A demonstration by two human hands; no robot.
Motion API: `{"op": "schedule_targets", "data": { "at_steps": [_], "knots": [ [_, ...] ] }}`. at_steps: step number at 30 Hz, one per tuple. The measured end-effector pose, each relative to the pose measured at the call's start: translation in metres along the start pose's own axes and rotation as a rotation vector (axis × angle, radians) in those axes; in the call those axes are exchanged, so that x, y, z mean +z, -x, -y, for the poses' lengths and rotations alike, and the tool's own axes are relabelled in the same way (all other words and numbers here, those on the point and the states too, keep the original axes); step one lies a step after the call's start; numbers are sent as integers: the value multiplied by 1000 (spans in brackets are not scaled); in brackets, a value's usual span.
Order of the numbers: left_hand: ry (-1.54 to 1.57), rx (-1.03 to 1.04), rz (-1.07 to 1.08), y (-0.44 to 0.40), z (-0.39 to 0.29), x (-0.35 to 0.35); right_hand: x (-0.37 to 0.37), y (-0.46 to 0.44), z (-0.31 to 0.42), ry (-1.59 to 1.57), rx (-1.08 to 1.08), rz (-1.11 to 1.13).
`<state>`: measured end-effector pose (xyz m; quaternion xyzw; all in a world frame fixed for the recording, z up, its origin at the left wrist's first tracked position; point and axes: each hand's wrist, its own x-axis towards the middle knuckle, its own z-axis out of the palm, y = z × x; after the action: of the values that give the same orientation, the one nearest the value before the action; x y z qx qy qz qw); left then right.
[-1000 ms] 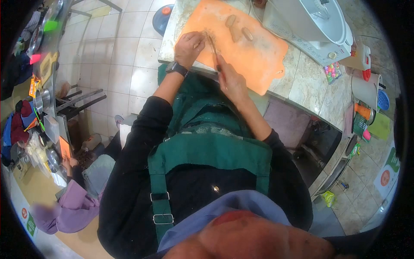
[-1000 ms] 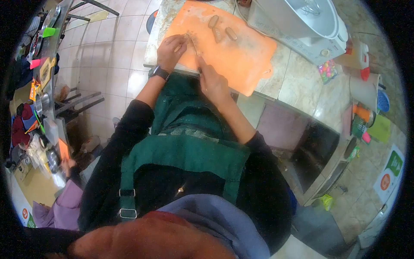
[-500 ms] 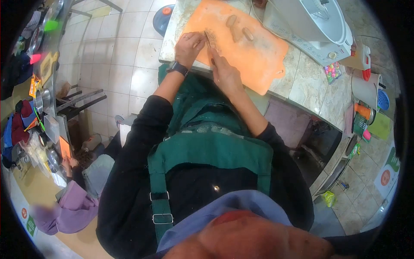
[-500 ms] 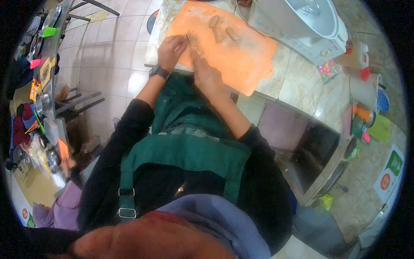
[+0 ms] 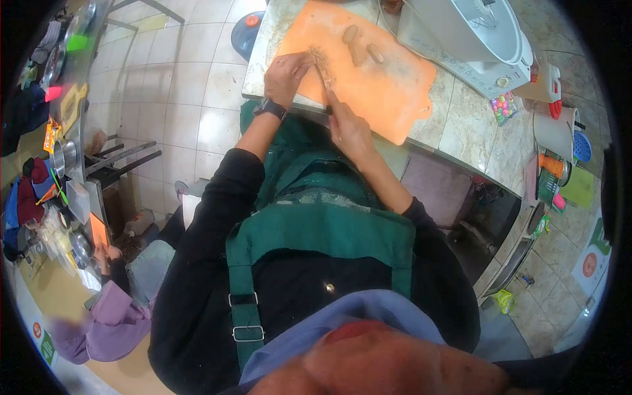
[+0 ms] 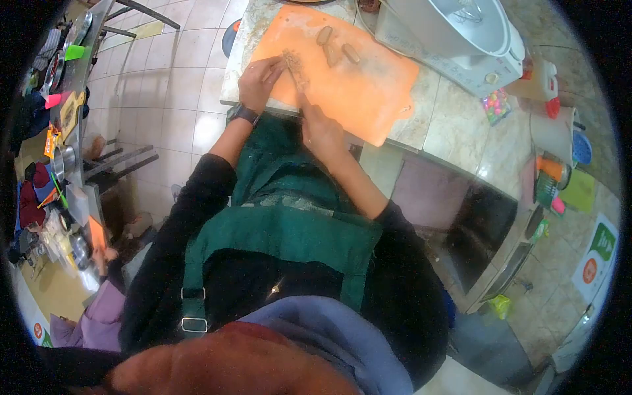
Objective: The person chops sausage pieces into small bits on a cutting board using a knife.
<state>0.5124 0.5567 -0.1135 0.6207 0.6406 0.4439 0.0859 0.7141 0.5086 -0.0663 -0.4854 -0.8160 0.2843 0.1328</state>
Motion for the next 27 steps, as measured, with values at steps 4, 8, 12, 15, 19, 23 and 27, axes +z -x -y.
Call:
{"op": "schedule_targets", "data": {
  "at_steps": [4,8,12,15,19,23,27],
  "knots": [
    [-14,14,-6,2,6,1,-1,-5,1,-77,-8,-62],
    [-17,-8,6,2,5,0,0,-18,3,-73,-31,-78],
    [5,-3,-6,1,3,0,6,-22,1,-42,-59,-80],
    [-9,-1,-8,1,4,1,2,-25,7,16,-39,-38],
    [-26,24,4,1,4,0,16,-36,5,32,-53,-68],
    [-45,20,10,2,7,2,17,-47,4,35,-53,-68],
    [-55,-3,7,2,5,1,6,-31,7,28,-30,-22]
  ]
}}
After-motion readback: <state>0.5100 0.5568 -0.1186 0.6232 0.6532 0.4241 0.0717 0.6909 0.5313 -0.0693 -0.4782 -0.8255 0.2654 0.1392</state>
